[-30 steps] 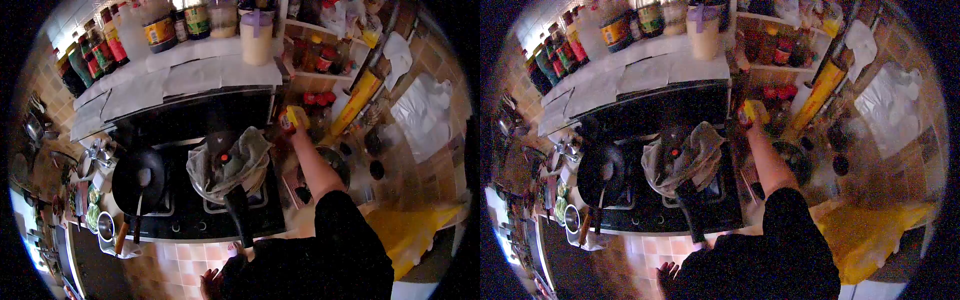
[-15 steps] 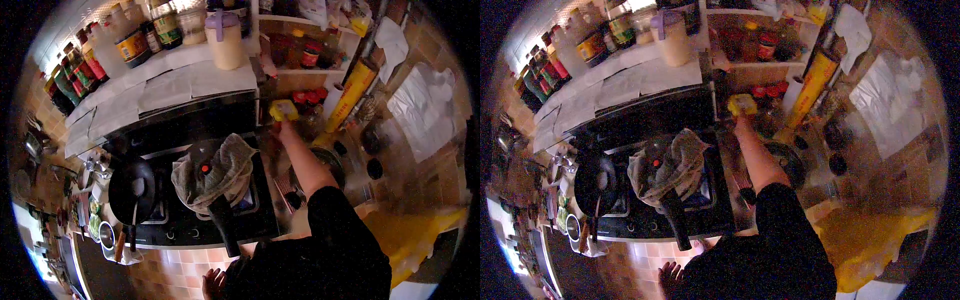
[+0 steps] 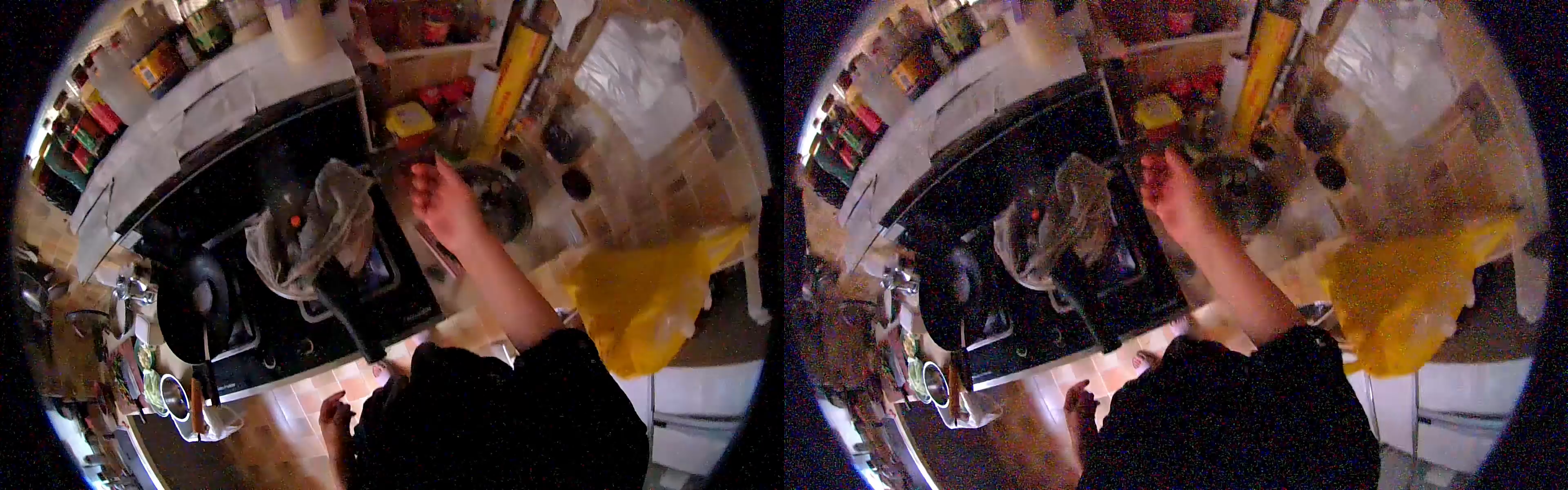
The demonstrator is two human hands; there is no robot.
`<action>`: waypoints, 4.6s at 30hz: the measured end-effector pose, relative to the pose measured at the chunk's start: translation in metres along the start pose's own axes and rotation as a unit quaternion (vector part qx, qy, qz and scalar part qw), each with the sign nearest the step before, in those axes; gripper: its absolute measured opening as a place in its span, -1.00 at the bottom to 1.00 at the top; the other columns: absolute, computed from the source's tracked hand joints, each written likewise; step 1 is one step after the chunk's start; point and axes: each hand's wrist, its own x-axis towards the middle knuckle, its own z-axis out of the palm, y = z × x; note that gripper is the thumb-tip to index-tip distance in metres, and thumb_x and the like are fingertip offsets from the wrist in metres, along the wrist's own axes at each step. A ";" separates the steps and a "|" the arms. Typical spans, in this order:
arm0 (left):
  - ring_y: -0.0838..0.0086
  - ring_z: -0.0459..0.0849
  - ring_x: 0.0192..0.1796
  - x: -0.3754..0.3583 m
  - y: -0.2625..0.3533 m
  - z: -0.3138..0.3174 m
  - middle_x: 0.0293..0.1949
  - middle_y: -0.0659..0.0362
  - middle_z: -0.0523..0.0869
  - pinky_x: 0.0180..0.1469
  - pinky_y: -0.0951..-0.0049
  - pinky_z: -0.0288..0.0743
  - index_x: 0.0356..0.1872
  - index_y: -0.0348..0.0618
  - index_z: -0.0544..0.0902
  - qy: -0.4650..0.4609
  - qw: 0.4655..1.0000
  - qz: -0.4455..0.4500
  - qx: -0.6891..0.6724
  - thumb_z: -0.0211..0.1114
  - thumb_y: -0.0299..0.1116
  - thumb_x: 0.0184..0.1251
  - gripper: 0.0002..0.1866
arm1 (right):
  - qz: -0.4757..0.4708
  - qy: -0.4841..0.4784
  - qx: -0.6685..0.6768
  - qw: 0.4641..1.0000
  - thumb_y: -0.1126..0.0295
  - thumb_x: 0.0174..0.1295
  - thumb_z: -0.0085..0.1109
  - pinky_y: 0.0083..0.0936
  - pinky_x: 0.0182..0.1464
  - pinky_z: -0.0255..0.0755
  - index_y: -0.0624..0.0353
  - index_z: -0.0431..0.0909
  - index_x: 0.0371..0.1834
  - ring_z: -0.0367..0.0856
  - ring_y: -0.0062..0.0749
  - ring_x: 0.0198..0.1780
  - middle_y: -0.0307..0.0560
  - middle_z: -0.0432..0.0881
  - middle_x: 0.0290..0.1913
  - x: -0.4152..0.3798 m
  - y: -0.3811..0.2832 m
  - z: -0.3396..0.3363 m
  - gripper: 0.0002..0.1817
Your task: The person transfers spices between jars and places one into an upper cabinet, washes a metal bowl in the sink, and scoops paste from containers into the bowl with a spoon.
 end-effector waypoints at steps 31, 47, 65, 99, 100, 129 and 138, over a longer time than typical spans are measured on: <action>0.24 0.77 -0.04 -0.010 -0.148 0.031 0.01 -0.04 0.74 0.00 0.32 0.64 0.25 -0.24 0.51 -0.185 0.959 -0.085 0.195 0.15 -0.37 0.58 -0.68 | -0.225 0.350 -0.591 0.691 0.40 0.20 0.28 -0.15 -0.17 0.55 0.13 0.45 -0.07 0.66 0.03 -0.15 0.09 0.61 -0.12 -0.164 0.195 -0.383 -0.73; -0.01 0.66 0.14 0.151 -0.278 0.332 0.17 -0.10 0.65 0.20 0.10 0.52 0.38 -0.18 0.42 -0.169 0.792 0.351 0.469 0.27 -0.10 0.46 -0.42 | -0.031 0.468 -0.371 0.801 0.01 0.25 0.28 -0.19 0.05 0.56 0.13 0.59 0.24 0.64 -0.29 -0.05 -0.11 0.72 0.04 -0.464 0.060 -0.615 -0.42; -0.08 0.56 0.25 0.261 -0.254 0.508 0.20 -0.13 0.58 0.27 -0.01 0.45 0.24 -0.17 0.50 -0.222 0.797 0.466 0.315 0.28 -0.11 0.42 -0.51 | -0.064 0.435 -0.533 0.723 0.15 0.54 0.01 -0.45 0.21 0.40 0.19 0.52 0.23 0.52 -0.44 0.13 -0.19 0.60 0.10 -0.464 0.097 -0.533 -0.61; 0.09 0.60 0.20 0.266 -0.287 0.618 0.23 -0.02 0.55 0.14 0.04 0.56 0.31 -0.07 0.45 -0.179 0.556 0.487 0.650 0.33 -0.24 0.28 -0.44 | -0.107 0.475 -0.486 0.726 0.45 0.40 0.03 -0.38 0.16 0.52 0.25 0.56 0.16 0.63 -0.28 0.08 -0.02 0.68 0.09 -0.481 0.098 -0.626 -0.69; 0.09 0.61 0.20 0.264 -0.289 0.617 0.23 -0.02 0.55 0.13 0.04 0.56 0.31 -0.06 0.45 -0.174 0.548 0.487 0.657 0.33 -0.24 0.28 -0.43 | -0.101 0.475 -0.489 0.724 0.46 0.39 0.04 -0.39 0.16 0.52 0.24 0.56 0.16 0.63 -0.29 0.08 -0.03 0.68 0.09 -0.475 0.091 -0.628 -0.68; -0.04 0.52 0.23 -0.254 -0.055 0.013 0.18 -0.04 0.54 0.20 0.07 0.57 0.38 0.02 0.41 -0.150 0.790 0.327 0.496 0.61 -0.06 -0.10 -0.08 | 0.308 -0.114 -0.217 0.919 0.19 0.42 0.20 -0.24 0.50 0.20 0.26 0.21 0.51 0.39 -0.14 0.43 0.10 0.40 0.45 -0.432 0.249 -0.286 -0.31; 0.15 0.31 0.51 -0.294 -0.102 -0.083 0.49 -0.11 0.26 0.55 0.17 0.15 0.61 -0.19 -0.19 -0.125 0.917 0.378 -0.028 0.82 -0.09 -0.35 0.55 | 0.092 -0.231 -0.213 0.945 0.28 0.49 -0.01 -0.33 0.43 0.30 0.25 0.47 0.18 0.54 -0.31 0.25 -0.02 0.59 0.20 -0.528 0.280 -0.099 -0.66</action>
